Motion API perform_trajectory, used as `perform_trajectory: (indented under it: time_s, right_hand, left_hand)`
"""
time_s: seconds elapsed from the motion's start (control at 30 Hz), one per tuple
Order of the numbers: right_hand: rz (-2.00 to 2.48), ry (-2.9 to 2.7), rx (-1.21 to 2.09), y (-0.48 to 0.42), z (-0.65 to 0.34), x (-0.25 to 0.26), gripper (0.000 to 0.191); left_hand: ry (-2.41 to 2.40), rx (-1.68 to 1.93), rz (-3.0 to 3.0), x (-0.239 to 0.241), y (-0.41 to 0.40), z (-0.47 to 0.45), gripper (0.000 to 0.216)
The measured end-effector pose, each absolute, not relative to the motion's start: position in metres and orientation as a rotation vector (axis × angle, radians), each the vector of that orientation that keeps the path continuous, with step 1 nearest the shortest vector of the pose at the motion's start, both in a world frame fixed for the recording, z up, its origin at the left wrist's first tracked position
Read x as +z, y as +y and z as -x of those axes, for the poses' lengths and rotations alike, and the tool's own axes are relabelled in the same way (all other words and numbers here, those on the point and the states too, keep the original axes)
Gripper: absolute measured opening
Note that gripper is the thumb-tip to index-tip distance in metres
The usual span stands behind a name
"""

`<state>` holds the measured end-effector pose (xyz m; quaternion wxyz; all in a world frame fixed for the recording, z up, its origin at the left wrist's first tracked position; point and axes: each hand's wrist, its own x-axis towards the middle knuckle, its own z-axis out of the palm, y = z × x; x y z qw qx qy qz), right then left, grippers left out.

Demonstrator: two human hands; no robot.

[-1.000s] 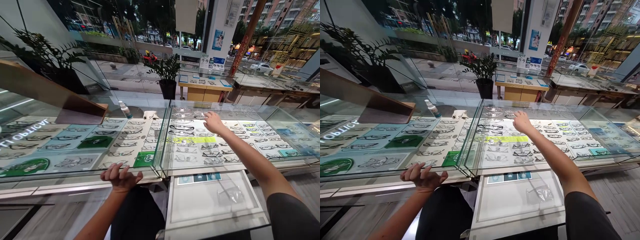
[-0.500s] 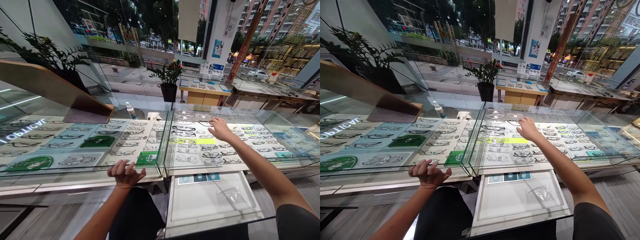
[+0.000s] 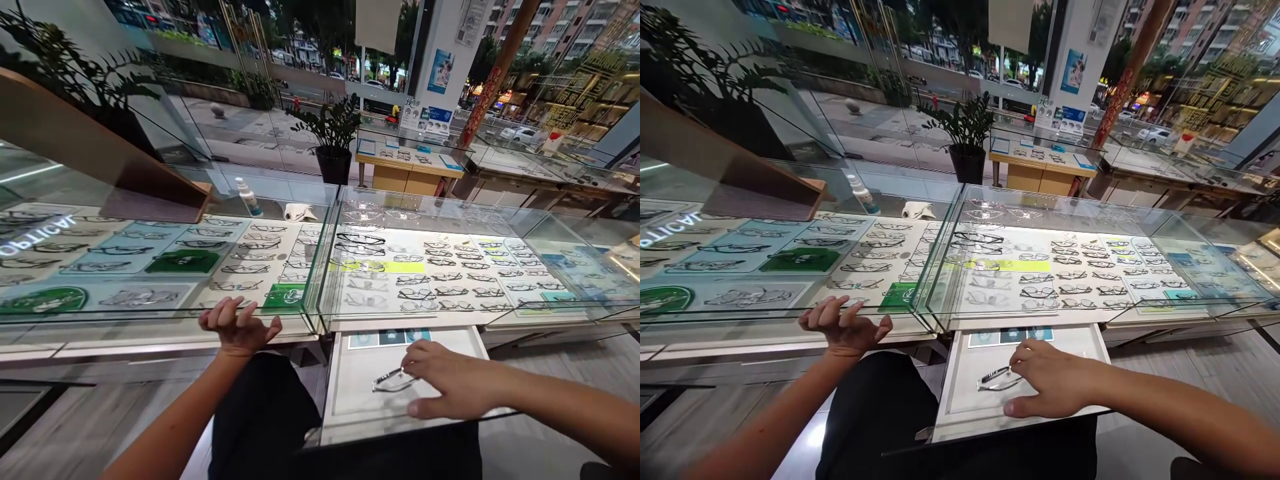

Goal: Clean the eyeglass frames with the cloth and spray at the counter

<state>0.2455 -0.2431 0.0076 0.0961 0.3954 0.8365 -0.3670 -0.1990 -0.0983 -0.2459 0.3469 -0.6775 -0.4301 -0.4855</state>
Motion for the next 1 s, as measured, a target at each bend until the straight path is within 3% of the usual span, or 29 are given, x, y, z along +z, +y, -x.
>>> perform_trajectory:
  time_s: [0.17,0.4,0.6,1.0]
  right_hand:
    - [-1.656,2.580,-0.599,-0.215,-0.243,-0.098,0.076]
    - [-2.074,2.613,-0.017,-0.105,-0.269,-0.159,0.063]
    - [-2.353,2.482,0.070,-0.027,-0.288,-0.164,0.061]
    - [-2.169,2.432,-0.121,0.061,-0.320,-0.185,0.058]
  left_hand:
    - [-1.099,-1.253,1.764,-0.243,-0.102,0.199,0.057]
    - [-1.226,-1.318,1.745,-0.242,-0.102,0.201,0.056]
    - [-1.096,-1.325,1.723,-0.241,-0.103,0.204,0.058]
    - [-1.013,-1.301,1.664,-0.249,-0.115,0.220,0.056]
